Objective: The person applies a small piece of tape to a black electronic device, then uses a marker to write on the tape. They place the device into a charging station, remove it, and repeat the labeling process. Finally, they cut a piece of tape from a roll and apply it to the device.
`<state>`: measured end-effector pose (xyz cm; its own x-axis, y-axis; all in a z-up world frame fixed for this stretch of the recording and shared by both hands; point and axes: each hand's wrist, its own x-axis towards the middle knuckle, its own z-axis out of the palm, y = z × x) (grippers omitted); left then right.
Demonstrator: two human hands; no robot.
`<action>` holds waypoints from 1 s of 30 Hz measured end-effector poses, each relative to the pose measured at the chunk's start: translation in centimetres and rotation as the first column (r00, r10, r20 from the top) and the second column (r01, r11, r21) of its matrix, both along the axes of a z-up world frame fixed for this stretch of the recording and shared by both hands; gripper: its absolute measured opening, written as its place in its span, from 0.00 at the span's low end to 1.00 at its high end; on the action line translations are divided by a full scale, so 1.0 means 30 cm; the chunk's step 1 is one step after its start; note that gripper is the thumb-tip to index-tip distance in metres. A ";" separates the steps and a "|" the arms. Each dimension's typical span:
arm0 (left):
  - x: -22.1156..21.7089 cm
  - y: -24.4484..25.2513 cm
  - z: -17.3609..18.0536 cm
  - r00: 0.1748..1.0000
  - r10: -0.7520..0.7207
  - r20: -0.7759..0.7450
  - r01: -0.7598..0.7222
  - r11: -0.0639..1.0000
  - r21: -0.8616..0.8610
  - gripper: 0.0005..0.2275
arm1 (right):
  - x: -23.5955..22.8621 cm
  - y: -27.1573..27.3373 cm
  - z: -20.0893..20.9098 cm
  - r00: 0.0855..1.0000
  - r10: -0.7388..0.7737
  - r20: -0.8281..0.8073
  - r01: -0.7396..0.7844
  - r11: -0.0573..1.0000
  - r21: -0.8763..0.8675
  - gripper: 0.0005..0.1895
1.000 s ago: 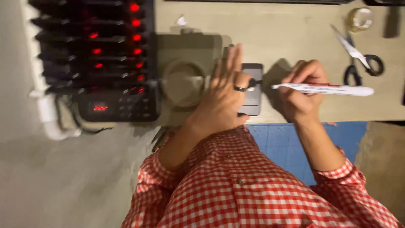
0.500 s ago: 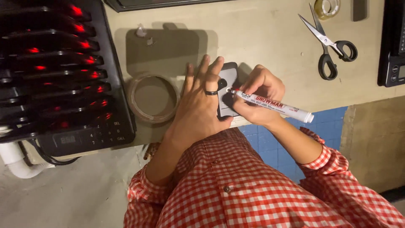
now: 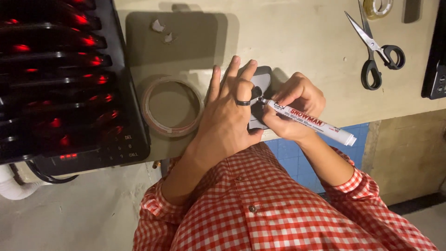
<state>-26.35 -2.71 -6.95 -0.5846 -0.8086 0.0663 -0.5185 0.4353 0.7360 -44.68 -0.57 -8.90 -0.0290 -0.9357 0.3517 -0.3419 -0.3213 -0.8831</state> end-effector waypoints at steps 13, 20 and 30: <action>0.001 0.000 -0.012 1.000 0.000 -0.008 0.000 1.000 -0.021 0.38 | 0.007 -0.003 0.004 1.000 0.011 -0.010 -0.011 1.000 0.002 0.14; 0.000 0.000 -0.017 1.000 -0.007 0.010 0.007 1.000 -0.005 0.41 | -0.005 0.002 -0.008 1.000 0.024 -0.009 -0.024 1.000 0.013 0.14; 0.002 -0.002 -0.009 1.000 -0.018 0.009 0.018 1.000 0.008 0.42 | -0.001 0.006 0.004 1.000 -0.030 0.008 0.029 0.999 0.024 0.15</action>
